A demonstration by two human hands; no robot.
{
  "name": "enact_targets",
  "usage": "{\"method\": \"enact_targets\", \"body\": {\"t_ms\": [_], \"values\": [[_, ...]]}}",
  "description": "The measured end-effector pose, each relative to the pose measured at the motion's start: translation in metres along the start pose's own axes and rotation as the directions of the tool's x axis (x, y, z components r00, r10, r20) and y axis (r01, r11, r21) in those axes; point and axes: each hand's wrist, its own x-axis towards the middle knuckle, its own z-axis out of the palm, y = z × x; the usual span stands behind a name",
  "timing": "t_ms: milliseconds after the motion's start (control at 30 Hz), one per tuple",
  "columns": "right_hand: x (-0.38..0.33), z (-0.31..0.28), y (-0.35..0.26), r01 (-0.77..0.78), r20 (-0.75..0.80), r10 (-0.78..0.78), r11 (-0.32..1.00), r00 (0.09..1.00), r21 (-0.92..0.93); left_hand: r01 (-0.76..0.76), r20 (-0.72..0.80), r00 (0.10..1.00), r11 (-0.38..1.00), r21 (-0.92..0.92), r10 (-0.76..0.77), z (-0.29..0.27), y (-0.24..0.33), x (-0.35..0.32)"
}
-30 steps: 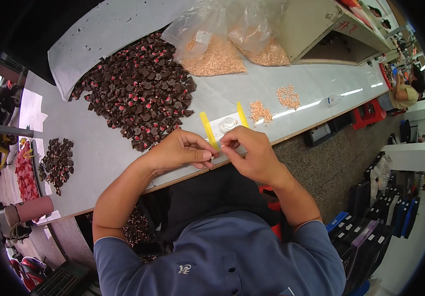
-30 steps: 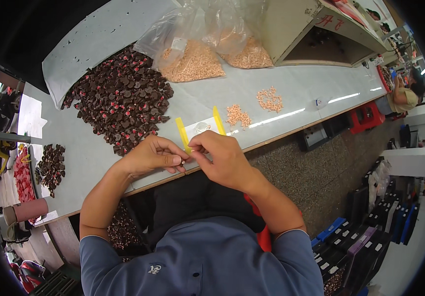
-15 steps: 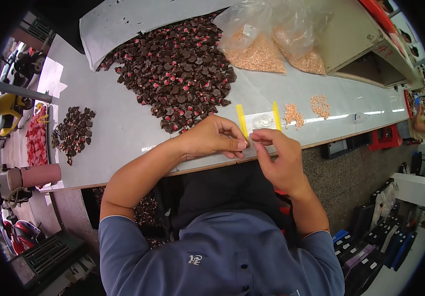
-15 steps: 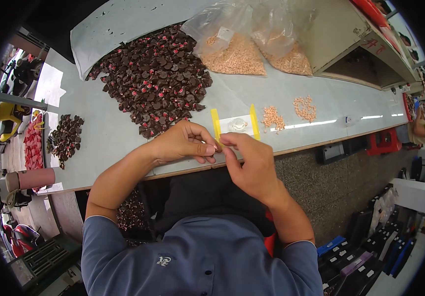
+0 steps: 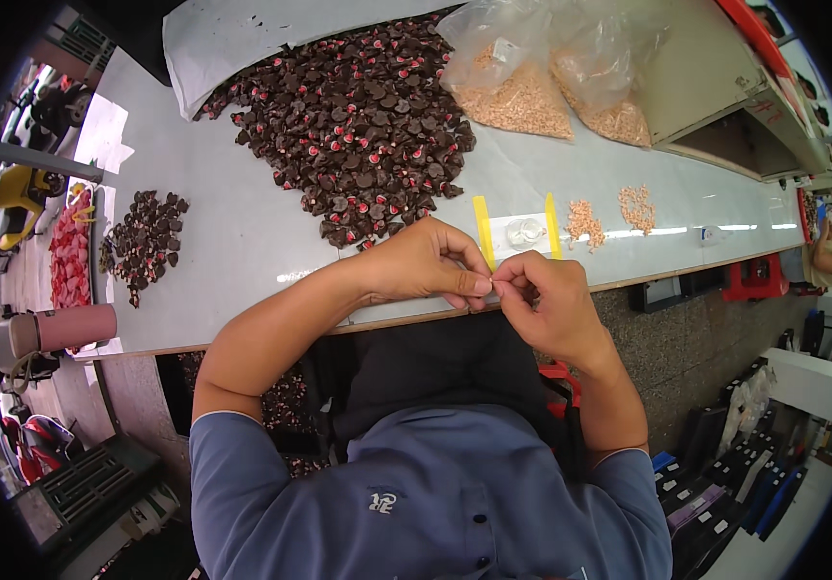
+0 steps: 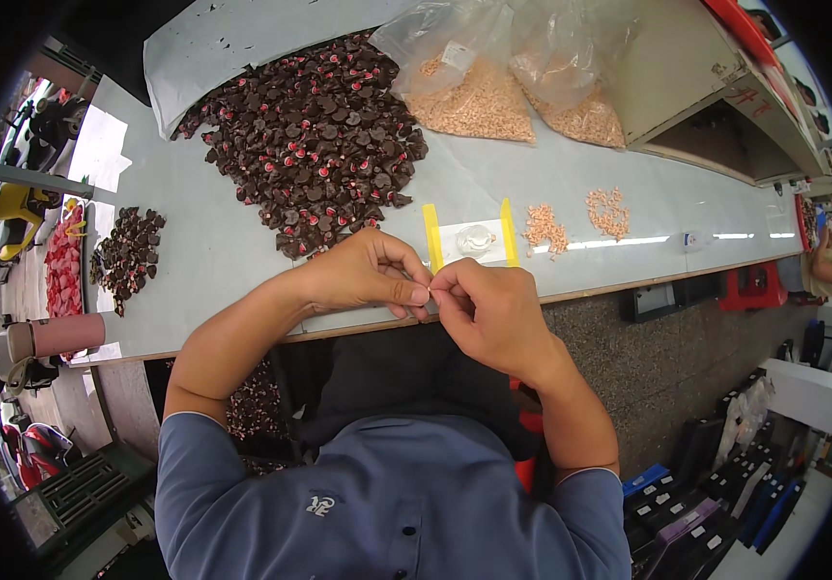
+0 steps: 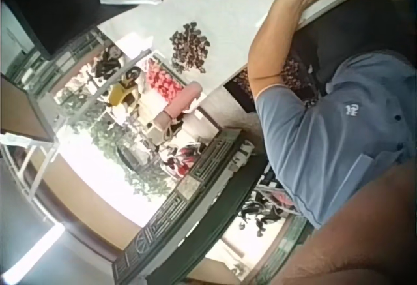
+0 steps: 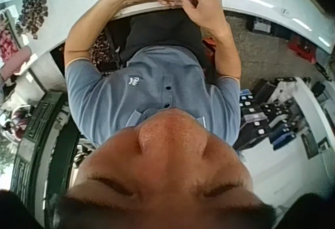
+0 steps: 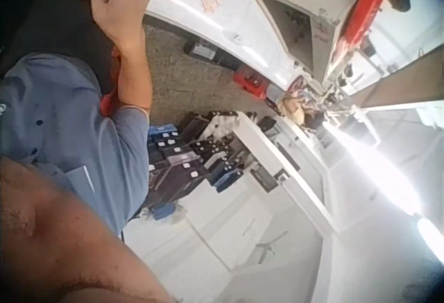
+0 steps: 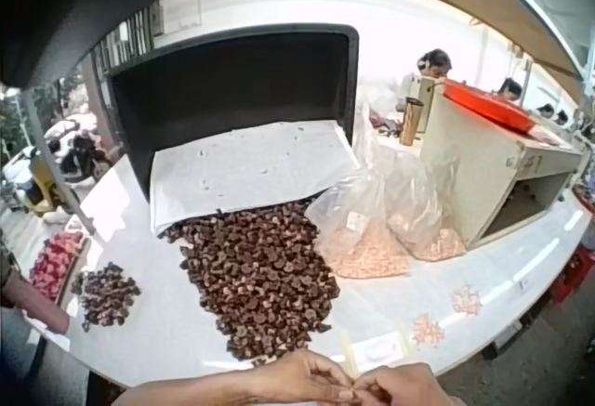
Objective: Sorting and inspecting small plastic components on a workbench.
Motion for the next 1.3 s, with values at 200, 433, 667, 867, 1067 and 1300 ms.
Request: {"method": "enact_targets", "body": {"t_ms": [200,433,667,867,1067,1300], "values": [[0.008,-0.020,-0.002,0.110,0.002,-0.112,0.968,0.994,-0.224,-0.026,-0.010,1.000,1.000,0.008,0.027,-0.004,-0.005,0.004],[0.029,-0.049,-0.006,0.231,0.138,-0.187,0.706,0.973,-0.670,-0.057,0.002,0.998,0.998,0.017,0.057,-0.007,-0.007,0.002],[0.035,-0.047,-0.001,0.271,0.203,-0.180,0.633,0.962,-0.725,-0.055,-0.018,0.998,0.994,0.089,0.057,-0.003,-0.003,0.002],[0.036,-0.045,0.000,0.272,0.218,-0.163,0.624,0.962,-0.733,-0.105,-0.022,0.994,0.994,0.037,0.106,-0.005,-0.005,0.003],[0.026,-0.037,-0.009,0.201,0.045,-0.208,0.831,0.977,-0.518,-0.126,-0.025,0.992,0.990,-0.057,0.125,-0.008,-0.005,0.005],[0.015,-0.010,-0.004,0.209,-0.064,-0.238,0.930,0.969,-0.301,-0.104,-0.042,0.994,0.990,-0.098,0.100,-0.006,-0.005,0.005]]}}
